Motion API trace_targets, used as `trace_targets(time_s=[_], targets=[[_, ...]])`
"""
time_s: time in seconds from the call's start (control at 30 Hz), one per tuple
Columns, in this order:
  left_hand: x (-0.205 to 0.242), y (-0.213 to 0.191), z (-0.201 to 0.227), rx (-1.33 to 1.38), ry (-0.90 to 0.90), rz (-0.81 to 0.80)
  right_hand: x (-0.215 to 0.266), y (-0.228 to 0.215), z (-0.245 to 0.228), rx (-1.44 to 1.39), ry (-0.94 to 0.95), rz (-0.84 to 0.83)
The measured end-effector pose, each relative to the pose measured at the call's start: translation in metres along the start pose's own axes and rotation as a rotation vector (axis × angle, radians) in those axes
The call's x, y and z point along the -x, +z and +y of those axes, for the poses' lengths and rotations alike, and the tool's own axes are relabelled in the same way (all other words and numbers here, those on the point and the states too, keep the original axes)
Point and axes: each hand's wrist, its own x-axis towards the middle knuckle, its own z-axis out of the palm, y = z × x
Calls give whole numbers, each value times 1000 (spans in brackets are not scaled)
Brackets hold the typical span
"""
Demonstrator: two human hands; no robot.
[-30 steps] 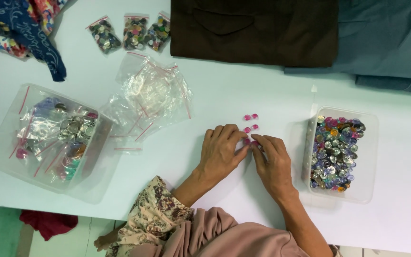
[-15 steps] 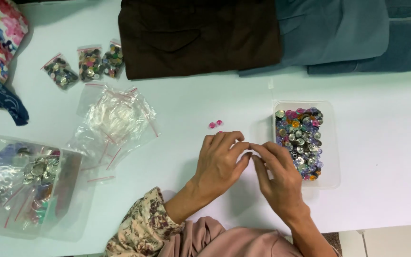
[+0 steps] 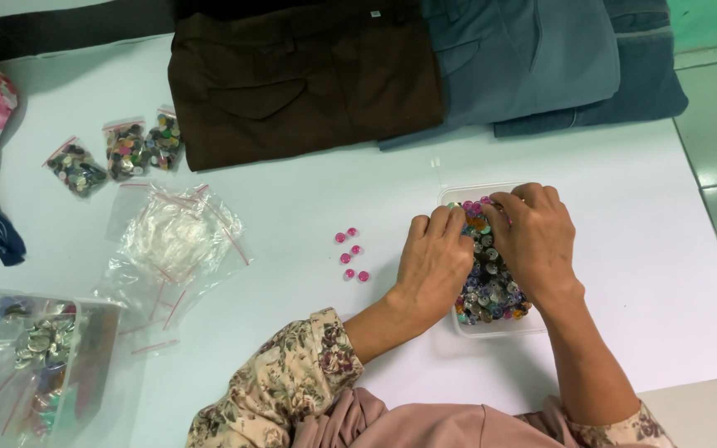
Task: Sorting small buttons by color and placing them into plastic bags
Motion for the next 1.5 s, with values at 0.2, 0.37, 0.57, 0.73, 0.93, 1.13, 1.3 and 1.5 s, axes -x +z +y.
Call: trace_targets(time_s=[0.2, 0.37, 0.57, 0.73, 0.93, 1.13, 1.3, 1.5], targets=[[1, 12, -1, -7, -8, 30, 3, 46, 15, 192, -51, 22], [-1, 18, 2, 5, -11, 64, 8, 47, 10, 207, -65, 69], [-1, 20, 2, 40, -16, 120, 20, 31, -1, 156, -49, 84], [2, 23, 5, 52, -26, 142, 33, 14, -6, 142, -45, 69], [-5, 7, 7, 111, -40, -60, 47, -31, -14, -194, 152, 28], [-11, 10, 10, 151, -87, -274, 77, -53, -19, -338, 285, 22], [-4, -11, 11, 218, -84, -193, 85, -60, -30, -388, 290, 26], [17, -23, 5, 147, -42, 70, 90, -66, -51, -464, 197, 89]])
